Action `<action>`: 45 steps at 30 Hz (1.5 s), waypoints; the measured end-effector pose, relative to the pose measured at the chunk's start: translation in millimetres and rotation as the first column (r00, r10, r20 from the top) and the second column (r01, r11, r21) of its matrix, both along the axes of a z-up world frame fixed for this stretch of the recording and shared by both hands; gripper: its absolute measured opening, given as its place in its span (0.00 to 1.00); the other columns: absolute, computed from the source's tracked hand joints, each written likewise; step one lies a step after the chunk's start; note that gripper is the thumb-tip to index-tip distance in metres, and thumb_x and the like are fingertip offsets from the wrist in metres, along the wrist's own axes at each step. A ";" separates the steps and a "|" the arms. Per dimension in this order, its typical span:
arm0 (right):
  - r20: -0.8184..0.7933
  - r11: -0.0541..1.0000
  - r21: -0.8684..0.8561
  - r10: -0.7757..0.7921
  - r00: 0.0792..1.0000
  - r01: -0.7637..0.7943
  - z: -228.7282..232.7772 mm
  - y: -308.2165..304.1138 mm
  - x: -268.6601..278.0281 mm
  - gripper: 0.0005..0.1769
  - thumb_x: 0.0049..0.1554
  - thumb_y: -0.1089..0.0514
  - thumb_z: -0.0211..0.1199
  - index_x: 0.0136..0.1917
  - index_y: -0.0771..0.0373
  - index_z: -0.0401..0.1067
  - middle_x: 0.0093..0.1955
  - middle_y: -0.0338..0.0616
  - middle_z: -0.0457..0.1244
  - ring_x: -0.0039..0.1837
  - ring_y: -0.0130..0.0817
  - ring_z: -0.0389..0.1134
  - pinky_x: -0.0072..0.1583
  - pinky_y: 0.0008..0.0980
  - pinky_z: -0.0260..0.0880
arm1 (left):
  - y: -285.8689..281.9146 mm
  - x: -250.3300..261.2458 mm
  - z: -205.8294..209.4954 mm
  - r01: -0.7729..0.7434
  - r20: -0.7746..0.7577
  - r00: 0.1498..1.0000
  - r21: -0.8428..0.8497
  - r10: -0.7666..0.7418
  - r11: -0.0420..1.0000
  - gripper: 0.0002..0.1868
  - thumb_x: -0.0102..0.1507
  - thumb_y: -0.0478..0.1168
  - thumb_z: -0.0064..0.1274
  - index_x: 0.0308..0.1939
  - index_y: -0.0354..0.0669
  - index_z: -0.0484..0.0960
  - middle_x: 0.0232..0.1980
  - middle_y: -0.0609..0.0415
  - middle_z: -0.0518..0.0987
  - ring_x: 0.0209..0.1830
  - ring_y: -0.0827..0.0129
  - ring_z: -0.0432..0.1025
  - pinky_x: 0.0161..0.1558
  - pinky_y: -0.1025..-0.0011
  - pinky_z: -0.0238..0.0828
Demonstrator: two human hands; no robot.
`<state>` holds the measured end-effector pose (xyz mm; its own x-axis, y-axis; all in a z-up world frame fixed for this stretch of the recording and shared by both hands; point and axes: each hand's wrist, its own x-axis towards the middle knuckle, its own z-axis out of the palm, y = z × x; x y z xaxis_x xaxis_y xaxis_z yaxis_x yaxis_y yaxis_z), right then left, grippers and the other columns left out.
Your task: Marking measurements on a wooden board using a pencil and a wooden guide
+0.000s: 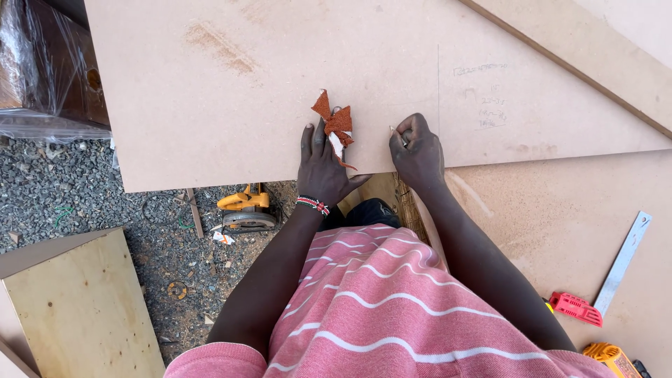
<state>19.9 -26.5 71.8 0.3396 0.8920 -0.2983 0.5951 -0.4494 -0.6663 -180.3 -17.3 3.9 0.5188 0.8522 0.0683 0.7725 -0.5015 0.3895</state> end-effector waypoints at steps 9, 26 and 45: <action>0.001 1.000 -0.014 -0.022 1.000 0.022 -0.5 -15.4 1.6 0.03 0.60 0.57 0.60 0.47 0.53 0.67 0.23 0.42 0.57 0.32 0.43 0.62 0.42 0.40 0.63 | 1.8 1.3 6.8 -0.005 -0.035 0.999 -0.038 0.004 0.999 0.60 0.56 0.79 0.52 0.72 0.29 0.68 0.75 0.35 0.68 0.83 0.46 0.46 0.83 0.44 0.29; -0.066 0.995 0.035 -0.088 0.994 0.091 -5.9 -28.3 23.0 0.03 0.61 0.56 0.59 0.48 0.54 0.68 0.25 0.39 0.59 0.33 0.35 0.63 0.42 0.36 0.63 | 0.8 0.6 -0.9 -0.016 0.012 1.000 0.047 0.015 0.999 0.58 0.54 0.77 0.58 0.70 0.31 0.71 0.73 0.34 0.69 0.82 0.46 0.49 0.82 0.43 0.35; -0.028 0.999 0.042 -0.014 1.000 0.015 -1.3 -28.7 10.2 0.02 0.61 0.58 0.59 0.47 0.54 0.67 0.23 0.41 0.56 0.30 0.40 0.60 0.40 0.37 0.61 | -0.9 2.5 5.6 -0.007 -0.008 1.000 0.026 0.007 1.000 0.58 0.56 0.77 0.56 0.69 0.28 0.71 0.73 0.33 0.70 0.82 0.44 0.49 0.82 0.42 0.33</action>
